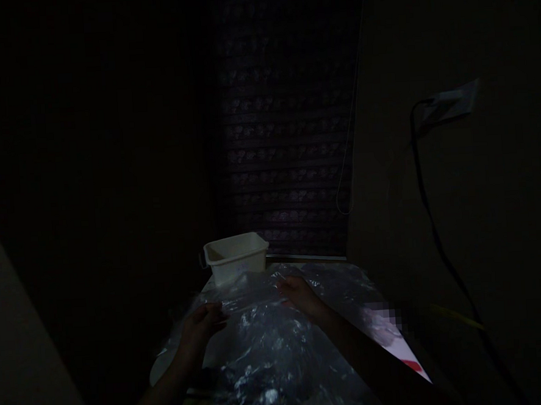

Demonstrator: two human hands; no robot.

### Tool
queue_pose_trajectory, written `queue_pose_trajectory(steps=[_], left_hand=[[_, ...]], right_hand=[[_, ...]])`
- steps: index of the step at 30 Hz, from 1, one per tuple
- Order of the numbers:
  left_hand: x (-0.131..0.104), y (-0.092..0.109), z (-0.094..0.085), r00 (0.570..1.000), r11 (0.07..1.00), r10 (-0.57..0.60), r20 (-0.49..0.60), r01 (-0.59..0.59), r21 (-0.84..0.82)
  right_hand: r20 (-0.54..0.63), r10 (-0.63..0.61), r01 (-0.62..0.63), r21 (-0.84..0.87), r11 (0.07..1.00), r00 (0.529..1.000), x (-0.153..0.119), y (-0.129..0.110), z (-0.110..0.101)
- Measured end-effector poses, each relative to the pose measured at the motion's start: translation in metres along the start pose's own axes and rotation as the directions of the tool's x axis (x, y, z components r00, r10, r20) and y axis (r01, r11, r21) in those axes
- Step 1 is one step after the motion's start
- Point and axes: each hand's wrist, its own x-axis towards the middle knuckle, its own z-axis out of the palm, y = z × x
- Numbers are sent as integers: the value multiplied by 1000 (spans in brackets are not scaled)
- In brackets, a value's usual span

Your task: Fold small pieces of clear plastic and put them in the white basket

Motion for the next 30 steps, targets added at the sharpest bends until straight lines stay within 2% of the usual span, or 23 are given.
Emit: queue_pose_trajectory(steps=[2, 4, 7, 10, 13, 16, 18, 21, 24, 30], left_hand=[[0, -1, -1, 1000, 1000, -18, -9, 18, 9], [0, -2, 0, 999, 999, -31, 7, 31, 9], [-3, -6, 3, 997, 998, -55, 58, 58, -34], [-6, -11, 8, 994, 990, -93, 64, 99, -100], [-7, -17, 12, 986, 982, -149, 74, 156, -103], [-5, -25, 11, 976, 980, -175, 130, 184, -68], [-3, -30, 10, 969, 980, -184, 165, 194, -45], [-4, -37, 10, 959, 971, -234, 159, 240, -18], [-9, -39, 13, 953, 963, -267, 144, 268, 13], [-18, -35, 19, 957, 970, -241, 160, 243, 1]], right_hand=[[-68, -71, 58, -180, 982, 995, 5, 2, 0], [-93, -127, 97, -280, 955, 987, 9, 3, -2], [-123, -149, 100, -333, 938, 981, 11, 2, -7], [-161, -139, 68, -387, 920, 977, 9, -1, -14], [-188, -88, 13, -365, 931, 978, 9, -1, -20], [-213, -27, -34, -280, 959, 977, 11, 4, -25], [-237, -13, -46, -244, 969, 971, 13, 7, -28], [-231, -4, -54, -242, 969, 973, 16, 12, -31], [-215, -2, -55, -257, 965, 977, 18, 15, -34], [-232, 30, -78, -201, 976, 972, 17, 15, -33]])
